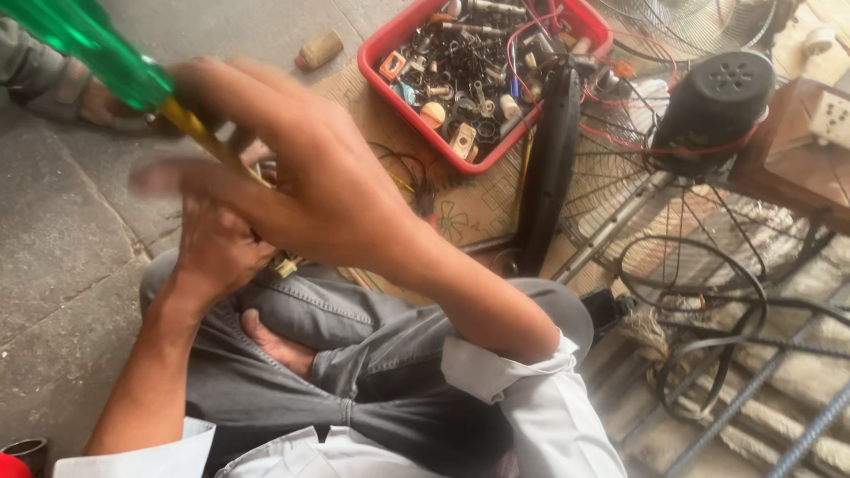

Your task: The person sits on the floor of a repair workshop and disassembles an electric motor, using a screwdriver to loosen and remove parts and pliers to handle components. They turn the motor over, work on different sides, and set removed pieces on the cardboard beside a red tray of parts.

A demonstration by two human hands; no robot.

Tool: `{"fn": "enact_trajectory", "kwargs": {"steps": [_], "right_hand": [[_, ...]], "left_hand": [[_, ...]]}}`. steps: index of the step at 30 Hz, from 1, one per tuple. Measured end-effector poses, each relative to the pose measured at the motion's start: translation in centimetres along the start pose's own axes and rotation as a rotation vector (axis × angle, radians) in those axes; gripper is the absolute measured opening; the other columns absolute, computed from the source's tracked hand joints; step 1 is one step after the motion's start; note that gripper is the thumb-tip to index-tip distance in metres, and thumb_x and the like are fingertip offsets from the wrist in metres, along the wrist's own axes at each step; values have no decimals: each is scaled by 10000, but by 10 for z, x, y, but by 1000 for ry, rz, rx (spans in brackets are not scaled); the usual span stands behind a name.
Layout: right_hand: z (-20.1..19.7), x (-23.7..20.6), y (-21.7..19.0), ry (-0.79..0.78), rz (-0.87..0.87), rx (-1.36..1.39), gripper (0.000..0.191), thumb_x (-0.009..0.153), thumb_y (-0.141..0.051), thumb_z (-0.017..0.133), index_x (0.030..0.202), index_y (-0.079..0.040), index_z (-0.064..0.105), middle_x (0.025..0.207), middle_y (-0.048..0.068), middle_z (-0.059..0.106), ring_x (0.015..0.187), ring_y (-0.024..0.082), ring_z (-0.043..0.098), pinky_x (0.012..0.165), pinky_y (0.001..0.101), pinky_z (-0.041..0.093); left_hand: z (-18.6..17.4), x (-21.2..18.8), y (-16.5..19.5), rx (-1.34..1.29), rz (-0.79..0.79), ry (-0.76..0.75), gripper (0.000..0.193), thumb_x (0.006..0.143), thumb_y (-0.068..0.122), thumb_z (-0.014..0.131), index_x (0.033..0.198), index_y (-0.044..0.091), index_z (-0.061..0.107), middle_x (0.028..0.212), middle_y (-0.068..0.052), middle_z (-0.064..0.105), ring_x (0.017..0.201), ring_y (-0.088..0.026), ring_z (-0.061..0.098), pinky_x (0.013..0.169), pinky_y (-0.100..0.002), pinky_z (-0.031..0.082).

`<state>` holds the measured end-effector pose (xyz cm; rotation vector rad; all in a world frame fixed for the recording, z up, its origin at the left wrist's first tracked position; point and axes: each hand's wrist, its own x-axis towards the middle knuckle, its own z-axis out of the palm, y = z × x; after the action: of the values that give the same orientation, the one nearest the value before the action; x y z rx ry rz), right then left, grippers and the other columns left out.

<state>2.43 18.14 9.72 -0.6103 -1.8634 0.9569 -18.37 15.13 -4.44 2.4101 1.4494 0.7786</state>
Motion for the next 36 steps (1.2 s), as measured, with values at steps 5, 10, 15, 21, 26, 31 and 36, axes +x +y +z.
{"fn": "enact_trajectory", "kwargs": {"steps": [5, 10, 15, 21, 26, 31, 36], "right_hand": [[8, -6, -19, 52, -77, -194, 243, 1064, -155, 690, 1286, -93, 615, 1063, 62, 732, 954, 172, 766, 832, 280, 602], [18, 1, -15, 80, -56, 57, 314, 1100, -110, 602, 1406, -95, 531, 1174, 63, 712, 1058, 143, 755, 924, 255, 625], [21, -4, -11, 86, -83, -92, 309, 1036, -87, 739, 1300, -60, 580, 1021, 123, 692, 920, 190, 755, 840, 303, 620], [24, -8, -5, 60, 21, -92, 375, 1060, -135, 684, 1387, -38, 529, 1026, 108, 682, 899, 238, 712, 784, 335, 551], [23, -6, -5, 97, -73, -221, 341, 1011, -243, 787, 1298, -133, 640, 940, 111, 642, 820, 235, 695, 736, 334, 538], [19, -4, -12, 55, -115, -170, 351, 1024, -207, 743, 1331, -109, 607, 1035, 78, 659, 920, 233, 719, 809, 322, 583], [22, -4, -12, 36, -81, -129, 286, 1001, -214, 747, 1250, -131, 634, 1052, 65, 651, 939, 201, 742, 802, 300, 605]], "left_hand": [[-3, -3, 3, 105, -67, -43, 453, 824, 397, 806, 1187, 136, 737, 1400, -154, 550, 1341, -400, 438, 1092, -579, 322], [-7, -5, 4, 92, -23, 25, 319, 850, 424, 812, 1093, 221, 777, 1330, -167, 559, 1227, -371, 463, 1015, -544, 350], [-9, -3, 2, 112, -43, -19, 357, 825, 382, 816, 1144, 226, 778, 1226, -155, 545, 1153, -344, 470, 999, -516, 365], [-6, -4, 2, 83, -7, 23, 367, 819, 349, 840, 1143, 201, 756, 1246, -157, 541, 1221, -357, 460, 1038, -532, 354], [-5, -4, 2, 99, 13, 37, 398, 787, 339, 856, 1090, 105, 744, 1392, -134, 544, 1350, -364, 424, 1132, -558, 301], [-2, -8, -1, 66, -131, -72, 323, 813, 381, 856, 1015, 143, 773, 1379, -134, 520, 1339, -353, 418, 1138, -553, 310], [-1, -9, -4, 90, -61, -45, 314, 872, 402, 864, 1015, 143, 758, 1382, -39, 573, 1373, -300, 447, 1169, -550, 320]]}}
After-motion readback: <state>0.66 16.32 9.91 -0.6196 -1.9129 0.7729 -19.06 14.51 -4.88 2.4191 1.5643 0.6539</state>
